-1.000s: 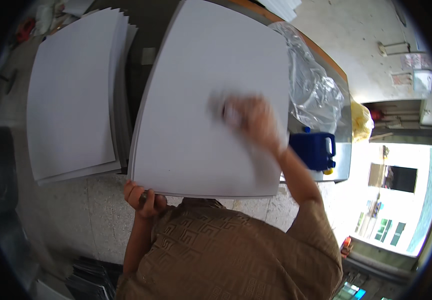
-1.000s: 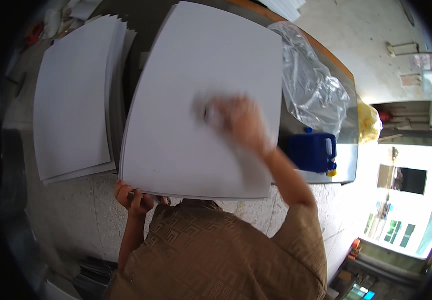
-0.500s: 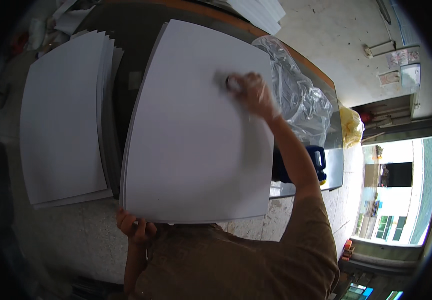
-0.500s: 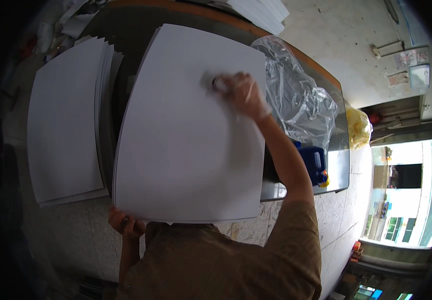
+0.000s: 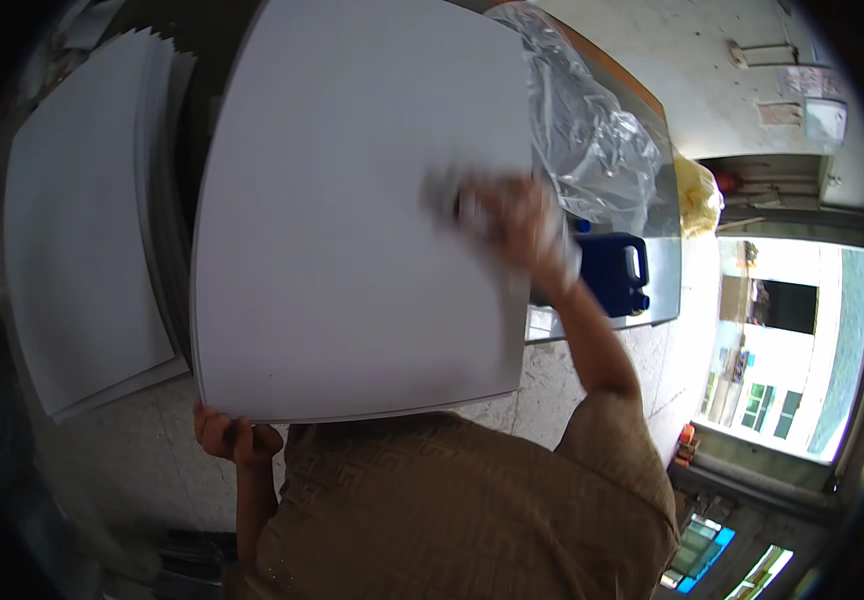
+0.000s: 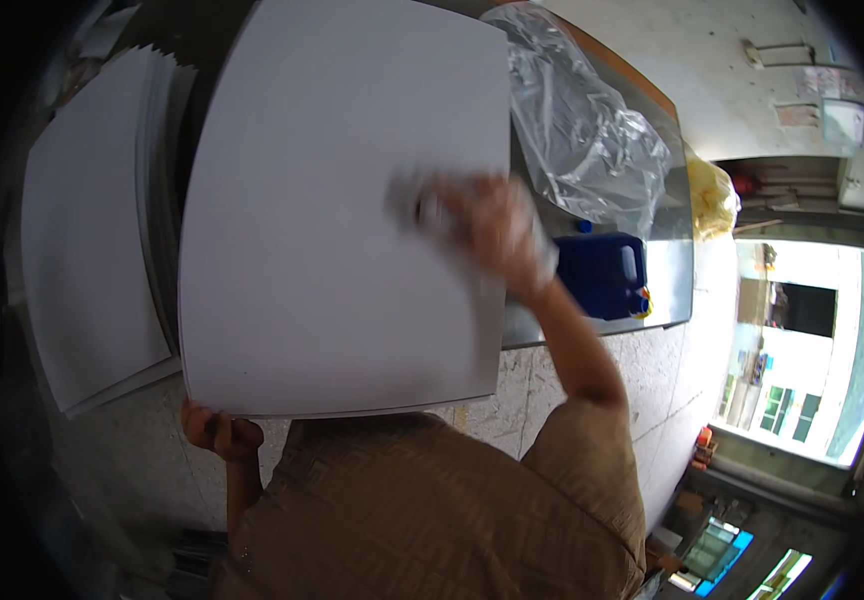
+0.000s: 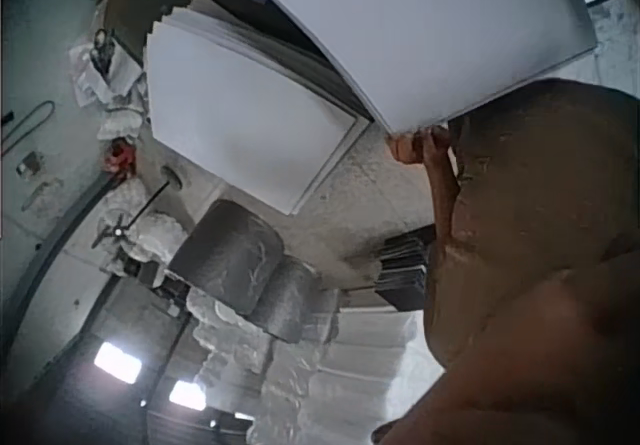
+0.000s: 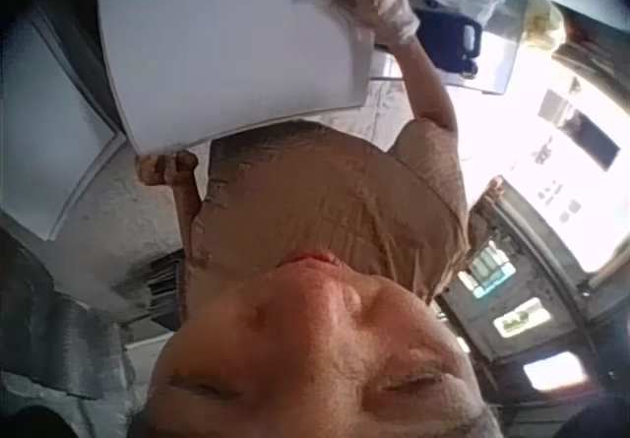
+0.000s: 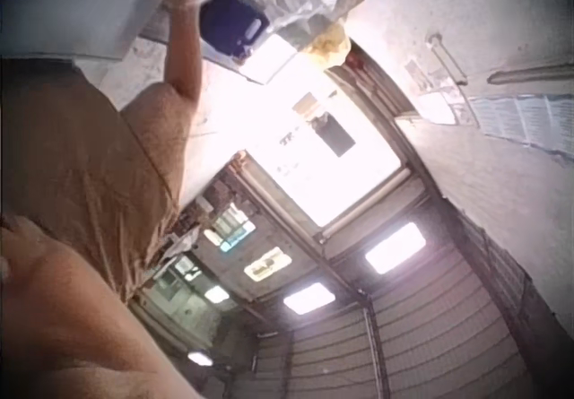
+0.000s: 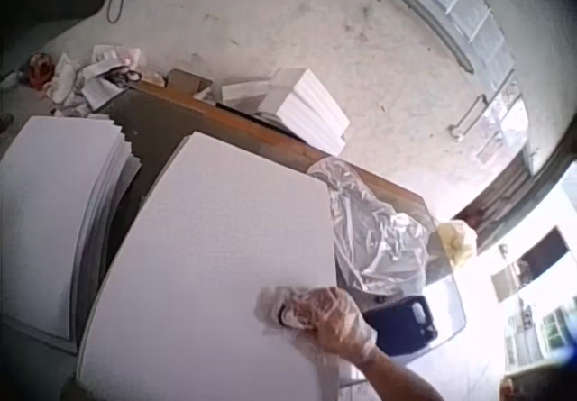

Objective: The person wipes the surface of large white rectangular panels with a cloth. They handle the panels one at a time, moving them from a source stack to a destination stack. At 01:13, the person pours liquid from a blue bottle onto the cloth before resuming the wiping process.

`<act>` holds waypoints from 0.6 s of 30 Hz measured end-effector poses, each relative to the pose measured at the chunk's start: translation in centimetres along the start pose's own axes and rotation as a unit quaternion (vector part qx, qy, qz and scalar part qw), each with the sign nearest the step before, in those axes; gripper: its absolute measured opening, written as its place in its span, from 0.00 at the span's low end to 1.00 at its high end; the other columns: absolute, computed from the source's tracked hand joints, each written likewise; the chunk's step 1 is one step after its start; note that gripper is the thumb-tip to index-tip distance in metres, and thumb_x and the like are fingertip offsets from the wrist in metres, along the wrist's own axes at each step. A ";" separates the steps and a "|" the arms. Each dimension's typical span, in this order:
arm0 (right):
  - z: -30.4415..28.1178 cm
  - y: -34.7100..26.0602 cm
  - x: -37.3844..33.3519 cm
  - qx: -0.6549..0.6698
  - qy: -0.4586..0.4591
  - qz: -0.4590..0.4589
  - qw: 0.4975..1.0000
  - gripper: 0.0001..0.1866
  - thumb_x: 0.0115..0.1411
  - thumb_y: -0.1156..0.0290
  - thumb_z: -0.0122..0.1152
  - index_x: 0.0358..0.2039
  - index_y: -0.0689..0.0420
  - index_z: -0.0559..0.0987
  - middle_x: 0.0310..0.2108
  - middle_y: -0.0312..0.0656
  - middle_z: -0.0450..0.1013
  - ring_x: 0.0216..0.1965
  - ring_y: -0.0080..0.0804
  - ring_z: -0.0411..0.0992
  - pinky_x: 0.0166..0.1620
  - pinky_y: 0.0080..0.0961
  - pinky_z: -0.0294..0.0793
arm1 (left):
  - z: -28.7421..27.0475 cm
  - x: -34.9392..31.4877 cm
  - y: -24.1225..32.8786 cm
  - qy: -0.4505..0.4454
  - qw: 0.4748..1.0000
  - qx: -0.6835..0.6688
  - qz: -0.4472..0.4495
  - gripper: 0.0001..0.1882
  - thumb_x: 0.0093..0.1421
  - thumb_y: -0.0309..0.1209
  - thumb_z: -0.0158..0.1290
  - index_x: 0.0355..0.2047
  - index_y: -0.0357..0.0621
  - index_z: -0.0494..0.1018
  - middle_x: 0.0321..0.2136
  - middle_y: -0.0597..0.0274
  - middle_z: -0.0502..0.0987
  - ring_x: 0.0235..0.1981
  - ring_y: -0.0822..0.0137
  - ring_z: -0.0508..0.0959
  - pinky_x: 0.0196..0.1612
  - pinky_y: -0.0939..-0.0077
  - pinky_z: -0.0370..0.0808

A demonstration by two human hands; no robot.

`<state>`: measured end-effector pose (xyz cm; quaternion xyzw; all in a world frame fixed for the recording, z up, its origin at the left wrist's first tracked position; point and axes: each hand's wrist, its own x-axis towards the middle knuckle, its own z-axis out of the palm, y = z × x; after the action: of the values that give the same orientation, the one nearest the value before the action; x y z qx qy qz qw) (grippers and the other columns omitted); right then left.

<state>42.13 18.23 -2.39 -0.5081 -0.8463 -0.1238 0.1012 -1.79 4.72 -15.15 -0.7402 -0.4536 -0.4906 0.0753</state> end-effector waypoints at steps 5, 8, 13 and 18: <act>-7.0 -11.7 -12.3 0.107 -0.068 0.014 0.992 0.32 0.47 0.57 0.76 0.53 0.42 0.76 0.46 0.42 0.73 0.43 0.38 0.74 0.41 0.40 0.74 | 0.3 0.5 -0.7 -0.015 0.999 -0.007 0.046 0.11 0.68 0.34 0.43 0.46 0.43 0.60 0.49 0.49 0.60 0.55 0.47 0.64 0.57 0.40 0.70; -6.4 -10.0 -11.3 0.100 -0.053 0.007 0.994 0.33 0.45 0.57 0.77 0.53 0.43 0.76 0.44 0.42 0.73 0.43 0.39 0.74 0.41 0.40 0.74 | 0.0 0.1 -0.9 -0.030 0.998 -0.001 0.052 0.12 0.68 0.34 0.43 0.47 0.44 0.60 0.50 0.49 0.59 0.54 0.47 0.64 0.56 0.41 0.70; 0.5 4.0 1.0 0.028 0.044 0.033 0.998 0.29 0.46 0.59 0.76 0.50 0.50 0.81 0.37 0.48 0.74 0.40 0.46 0.74 0.41 0.42 0.75 | -1.8 0.9 0.1 -0.085 0.996 -0.006 0.006 0.13 0.68 0.35 0.44 0.48 0.43 0.63 0.48 0.49 0.62 0.53 0.47 0.66 0.55 0.40 0.70; 7.4 20.7 14.7 -0.005 0.009 0.292 0.956 0.29 0.63 0.45 0.56 0.56 0.51 0.76 0.48 0.61 0.75 0.49 0.57 0.75 0.49 0.46 0.75 | -3.2 3.4 2.3 -0.113 0.992 -0.013 -0.049 0.12 0.67 0.35 0.46 0.47 0.42 0.67 0.48 0.47 0.66 0.52 0.46 0.68 0.52 0.43 0.70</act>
<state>53.27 42.21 -2.84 -0.7324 -0.6596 -0.0972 0.1381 -1.80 3.66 -10.10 -0.7690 -0.4885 -0.4123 -0.0098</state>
